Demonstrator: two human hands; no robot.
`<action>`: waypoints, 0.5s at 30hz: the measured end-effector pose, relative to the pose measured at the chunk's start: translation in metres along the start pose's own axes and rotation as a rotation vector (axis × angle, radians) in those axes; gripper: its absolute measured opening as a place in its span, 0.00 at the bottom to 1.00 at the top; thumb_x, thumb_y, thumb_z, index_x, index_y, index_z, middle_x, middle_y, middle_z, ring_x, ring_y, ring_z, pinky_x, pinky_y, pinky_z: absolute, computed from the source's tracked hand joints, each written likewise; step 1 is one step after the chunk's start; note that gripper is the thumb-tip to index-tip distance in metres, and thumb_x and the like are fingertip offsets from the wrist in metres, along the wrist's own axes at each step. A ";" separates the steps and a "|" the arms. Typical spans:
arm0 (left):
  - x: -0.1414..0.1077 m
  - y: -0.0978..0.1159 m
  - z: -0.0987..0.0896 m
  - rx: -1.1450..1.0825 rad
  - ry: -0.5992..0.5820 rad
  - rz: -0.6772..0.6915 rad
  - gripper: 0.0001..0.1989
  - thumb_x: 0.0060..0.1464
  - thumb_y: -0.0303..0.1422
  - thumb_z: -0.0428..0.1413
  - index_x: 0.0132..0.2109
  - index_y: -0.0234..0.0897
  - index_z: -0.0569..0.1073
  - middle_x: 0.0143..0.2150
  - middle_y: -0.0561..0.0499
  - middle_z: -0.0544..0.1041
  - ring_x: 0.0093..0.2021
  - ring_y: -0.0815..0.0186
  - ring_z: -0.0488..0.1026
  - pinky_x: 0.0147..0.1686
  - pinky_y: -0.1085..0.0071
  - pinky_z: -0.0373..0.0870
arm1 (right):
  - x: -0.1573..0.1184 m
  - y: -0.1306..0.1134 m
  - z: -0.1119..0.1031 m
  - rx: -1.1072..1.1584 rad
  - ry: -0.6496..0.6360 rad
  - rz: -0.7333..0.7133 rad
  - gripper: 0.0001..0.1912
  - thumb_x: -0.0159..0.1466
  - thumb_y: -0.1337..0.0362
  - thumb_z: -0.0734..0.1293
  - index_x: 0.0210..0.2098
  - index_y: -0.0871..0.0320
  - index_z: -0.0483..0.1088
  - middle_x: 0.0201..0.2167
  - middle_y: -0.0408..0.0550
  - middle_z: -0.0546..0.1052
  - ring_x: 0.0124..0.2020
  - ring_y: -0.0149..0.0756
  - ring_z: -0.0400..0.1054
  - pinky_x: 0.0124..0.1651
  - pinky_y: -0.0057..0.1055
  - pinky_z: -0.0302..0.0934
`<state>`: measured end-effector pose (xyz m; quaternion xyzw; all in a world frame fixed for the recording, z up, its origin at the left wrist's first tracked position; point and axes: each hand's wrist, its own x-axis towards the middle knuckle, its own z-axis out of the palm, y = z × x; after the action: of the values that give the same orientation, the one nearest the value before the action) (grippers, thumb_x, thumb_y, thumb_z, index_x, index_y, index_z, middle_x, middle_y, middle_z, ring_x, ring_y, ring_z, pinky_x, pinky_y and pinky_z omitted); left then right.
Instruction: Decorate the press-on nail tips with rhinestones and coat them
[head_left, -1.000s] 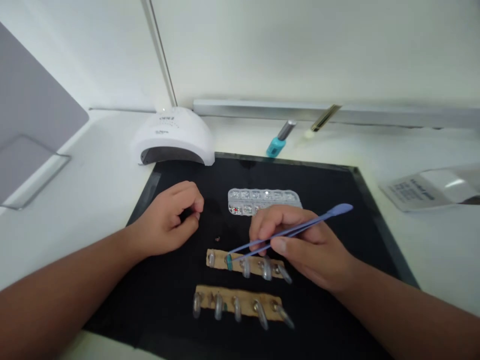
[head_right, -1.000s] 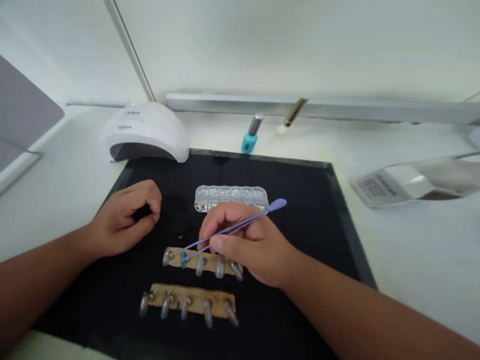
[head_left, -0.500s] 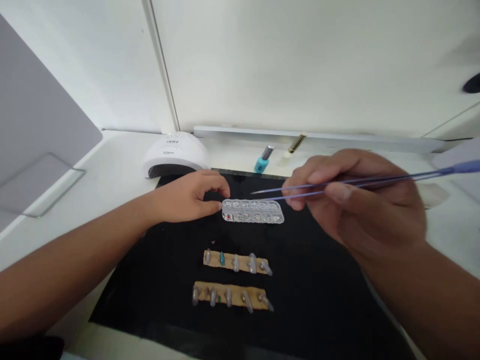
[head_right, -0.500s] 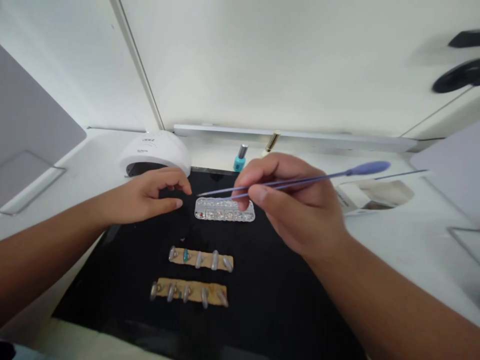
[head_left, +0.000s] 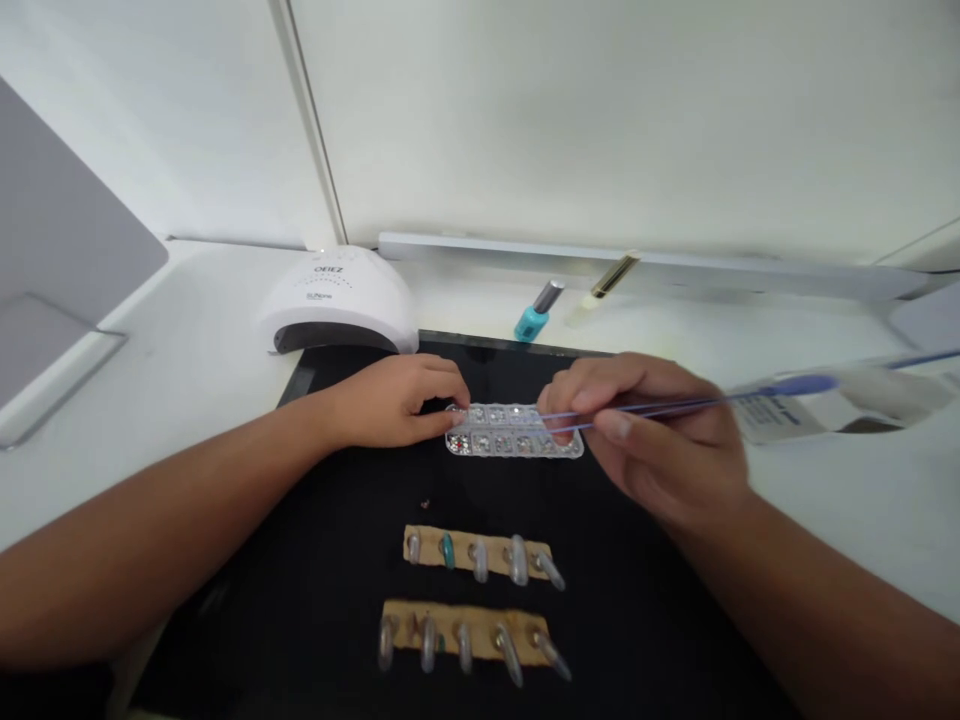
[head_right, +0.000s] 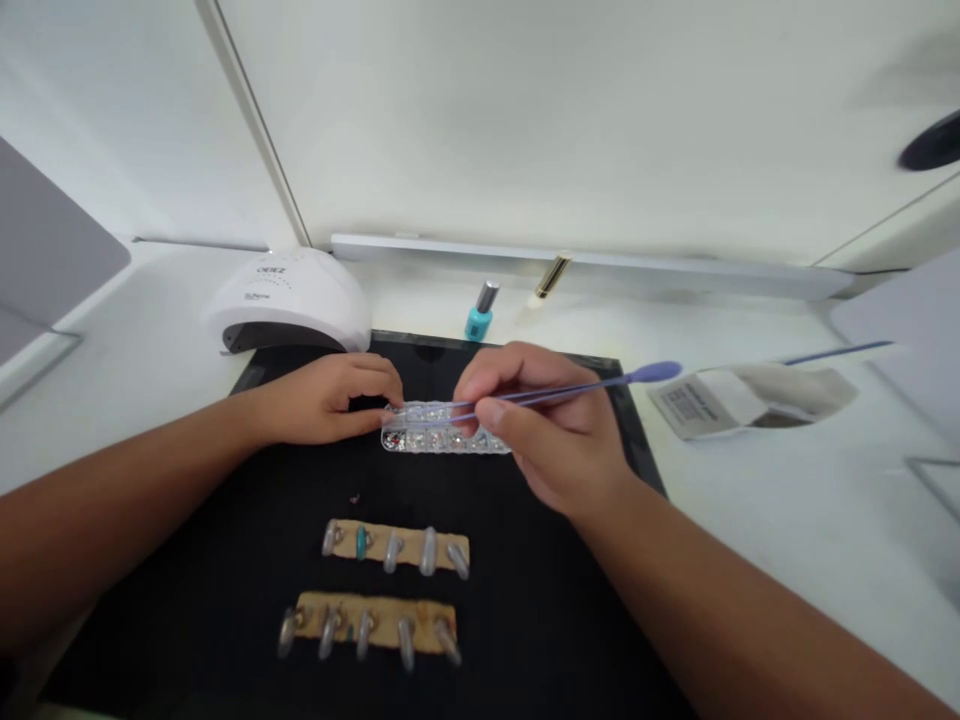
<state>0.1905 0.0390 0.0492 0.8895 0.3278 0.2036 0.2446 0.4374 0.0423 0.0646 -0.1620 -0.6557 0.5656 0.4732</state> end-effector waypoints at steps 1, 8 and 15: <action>0.000 -0.001 0.001 -0.008 0.014 0.002 0.09 0.61 0.30 0.52 0.44 0.32 0.74 0.42 0.45 0.76 0.43 0.64 0.73 0.45 0.65 0.70 | -0.003 0.004 -0.001 -0.034 -0.015 0.024 0.04 0.61 0.63 0.71 0.36 0.55 0.76 0.27 0.45 0.74 0.28 0.35 0.68 0.31 0.35 0.63; 0.000 -0.007 0.010 -0.071 0.088 0.036 0.06 0.61 0.28 0.52 0.41 0.32 0.75 0.41 0.45 0.77 0.42 0.63 0.73 0.45 0.66 0.69 | -0.006 0.012 -0.004 -0.429 -0.248 -0.016 0.04 0.62 0.71 0.66 0.35 0.56 0.72 0.27 0.44 0.73 0.29 0.33 0.69 0.32 0.33 0.63; 0.001 -0.007 0.009 -0.120 0.078 0.027 0.06 0.60 0.28 0.53 0.41 0.32 0.74 0.39 0.46 0.77 0.41 0.64 0.72 0.43 0.67 0.68 | -0.001 0.013 0.000 -0.615 -0.323 -0.060 0.09 0.61 0.75 0.64 0.37 0.55 0.69 0.29 0.46 0.75 0.30 0.33 0.71 0.32 0.30 0.65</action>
<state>0.1923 0.0420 0.0384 0.8691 0.3122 0.2607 0.2817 0.4341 0.0456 0.0526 -0.1861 -0.8664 0.3457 0.3085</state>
